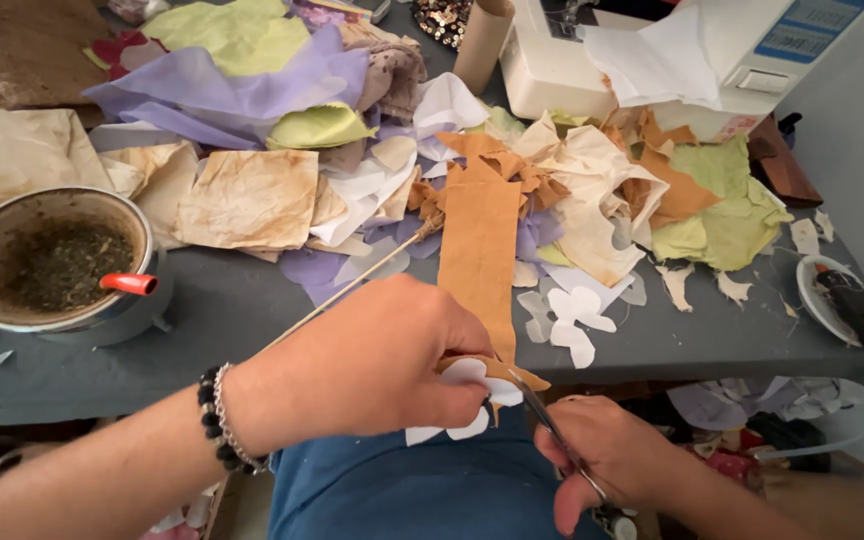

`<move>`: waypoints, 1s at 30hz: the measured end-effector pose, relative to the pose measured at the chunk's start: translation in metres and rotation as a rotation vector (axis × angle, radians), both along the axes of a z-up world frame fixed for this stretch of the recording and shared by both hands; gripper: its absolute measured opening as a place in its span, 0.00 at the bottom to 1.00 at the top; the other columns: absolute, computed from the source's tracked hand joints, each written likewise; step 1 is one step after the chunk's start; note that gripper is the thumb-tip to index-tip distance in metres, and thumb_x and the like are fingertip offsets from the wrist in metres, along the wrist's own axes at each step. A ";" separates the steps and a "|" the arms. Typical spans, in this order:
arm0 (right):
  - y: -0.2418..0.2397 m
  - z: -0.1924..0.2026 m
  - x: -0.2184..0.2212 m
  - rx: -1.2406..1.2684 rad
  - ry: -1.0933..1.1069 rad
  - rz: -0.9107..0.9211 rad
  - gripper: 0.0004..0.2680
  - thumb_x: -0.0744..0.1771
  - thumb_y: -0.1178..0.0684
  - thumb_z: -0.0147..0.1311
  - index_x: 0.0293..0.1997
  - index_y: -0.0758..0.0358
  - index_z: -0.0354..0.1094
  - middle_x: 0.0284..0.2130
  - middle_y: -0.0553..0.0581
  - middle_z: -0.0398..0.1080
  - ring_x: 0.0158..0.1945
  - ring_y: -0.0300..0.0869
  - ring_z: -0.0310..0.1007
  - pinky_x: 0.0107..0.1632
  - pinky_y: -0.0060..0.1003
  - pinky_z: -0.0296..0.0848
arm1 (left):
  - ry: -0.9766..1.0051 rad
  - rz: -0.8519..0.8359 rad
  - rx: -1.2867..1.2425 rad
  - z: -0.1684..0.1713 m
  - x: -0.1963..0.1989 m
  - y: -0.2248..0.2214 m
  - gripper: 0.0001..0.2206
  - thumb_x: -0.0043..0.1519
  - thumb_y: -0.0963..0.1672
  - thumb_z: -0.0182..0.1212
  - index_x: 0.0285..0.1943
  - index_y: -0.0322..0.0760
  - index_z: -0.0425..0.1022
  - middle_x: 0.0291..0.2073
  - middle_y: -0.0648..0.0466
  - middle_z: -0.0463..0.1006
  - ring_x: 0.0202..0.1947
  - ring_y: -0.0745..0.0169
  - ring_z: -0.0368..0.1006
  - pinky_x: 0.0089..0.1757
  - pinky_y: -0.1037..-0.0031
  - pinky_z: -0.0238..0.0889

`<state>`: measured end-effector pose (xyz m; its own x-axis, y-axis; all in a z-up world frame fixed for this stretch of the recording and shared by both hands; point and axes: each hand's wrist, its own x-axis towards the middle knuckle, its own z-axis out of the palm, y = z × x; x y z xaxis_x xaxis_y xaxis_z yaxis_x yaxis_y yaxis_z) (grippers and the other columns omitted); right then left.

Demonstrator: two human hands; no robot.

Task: Cutting fabric petals with scissors and assembling them into a flower on a stick using a hot glue gun.

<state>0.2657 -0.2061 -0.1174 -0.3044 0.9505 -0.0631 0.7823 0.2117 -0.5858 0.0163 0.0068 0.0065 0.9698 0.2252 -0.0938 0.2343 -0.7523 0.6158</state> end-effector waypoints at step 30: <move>-0.001 0.015 0.013 -0.137 -0.116 0.158 0.27 0.57 0.16 0.48 0.29 0.52 0.57 0.25 0.46 0.62 0.27 0.42 0.64 0.34 0.35 0.65 | 0.241 -0.182 0.212 0.022 0.016 -0.005 0.14 0.55 0.48 0.64 0.22 0.43 0.64 0.18 0.57 0.66 0.20 0.56 0.62 0.23 0.64 0.52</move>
